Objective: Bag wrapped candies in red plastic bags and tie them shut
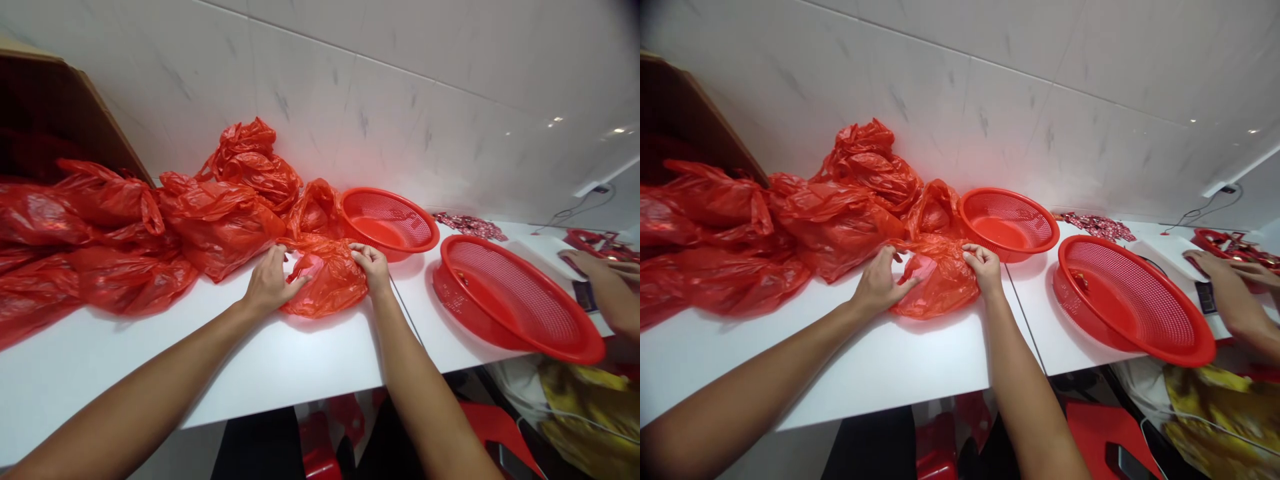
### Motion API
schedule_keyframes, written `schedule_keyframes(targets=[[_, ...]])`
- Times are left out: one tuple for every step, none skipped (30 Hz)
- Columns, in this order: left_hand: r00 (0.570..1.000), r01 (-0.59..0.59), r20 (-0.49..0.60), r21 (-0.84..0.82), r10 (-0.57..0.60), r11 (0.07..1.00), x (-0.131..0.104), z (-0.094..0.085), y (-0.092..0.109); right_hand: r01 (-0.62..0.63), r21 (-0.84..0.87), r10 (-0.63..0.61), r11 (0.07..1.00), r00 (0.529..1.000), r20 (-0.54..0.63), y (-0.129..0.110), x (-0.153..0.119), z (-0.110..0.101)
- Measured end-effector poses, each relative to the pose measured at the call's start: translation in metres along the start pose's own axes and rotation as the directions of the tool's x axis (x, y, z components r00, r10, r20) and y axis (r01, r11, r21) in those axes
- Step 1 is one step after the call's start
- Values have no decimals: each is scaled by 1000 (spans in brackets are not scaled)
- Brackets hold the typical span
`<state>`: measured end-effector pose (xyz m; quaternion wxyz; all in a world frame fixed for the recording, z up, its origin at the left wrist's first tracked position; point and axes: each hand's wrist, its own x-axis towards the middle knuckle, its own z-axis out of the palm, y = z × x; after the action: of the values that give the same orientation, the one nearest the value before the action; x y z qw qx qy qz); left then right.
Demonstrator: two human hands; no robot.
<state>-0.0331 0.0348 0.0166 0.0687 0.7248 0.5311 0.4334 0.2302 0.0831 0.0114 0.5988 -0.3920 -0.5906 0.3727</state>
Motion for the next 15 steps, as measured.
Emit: schedule_keyframes(targets=[[997,49,54,-56,-46,997,-1,2,-1,-14,-7,14,1000,1000,16,0,0,0],[990,102,111,-107,-91,989,-3,4,-3,-27,-18,27,999,999,32,0,0,1],[980,151,155,-150,-128,977,-4,7,-4,-38,-33,39,999,998,44,-1,0,1],[971,188,182,-185,-154,965,-5,9,-6,-46,-53,49,998,998,49,-1,0,2],[967,208,193,-211,-168,955,-5,11,-7,-50,-77,54,996,998,45,-2,0,2],[967,215,188,-232,-173,949,-5,11,-7,-51,-103,55,993,998,32,-4,0,2],[969,215,176,-249,-174,944,-5,11,-8,-55,-128,57,990,998,13,-6,-1,2],[971,210,173,-277,-167,938,-5,10,-8,-48,-167,48,985,999,-4,-9,-2,1],[974,196,176,-318,-146,928,-4,9,-8,-19,-228,15,974,1000,-17,-14,-3,1],[977,175,179,-366,-115,914,-3,7,-7,39,-311,-47,950,999,-20,-18,-5,2],[980,147,184,-405,-77,903,-3,5,-6,120,-408,-135,905,991,-8,-24,-8,4],[981,112,193,-418,-33,901,-3,3,-6,214,-507,-234,835,972,25,-30,-11,6],[979,76,206,-405,10,911,-3,2,-5,304,-596,-322,743,943,80,-35,-14,10],[975,44,217,-369,39,928,-4,1,-3,377,-660,-379,650,914,148,-40,-18,16],[972,21,229,-321,56,947,-5,1,-2,424,-697,-398,577,892,214,-44,-22,21]])
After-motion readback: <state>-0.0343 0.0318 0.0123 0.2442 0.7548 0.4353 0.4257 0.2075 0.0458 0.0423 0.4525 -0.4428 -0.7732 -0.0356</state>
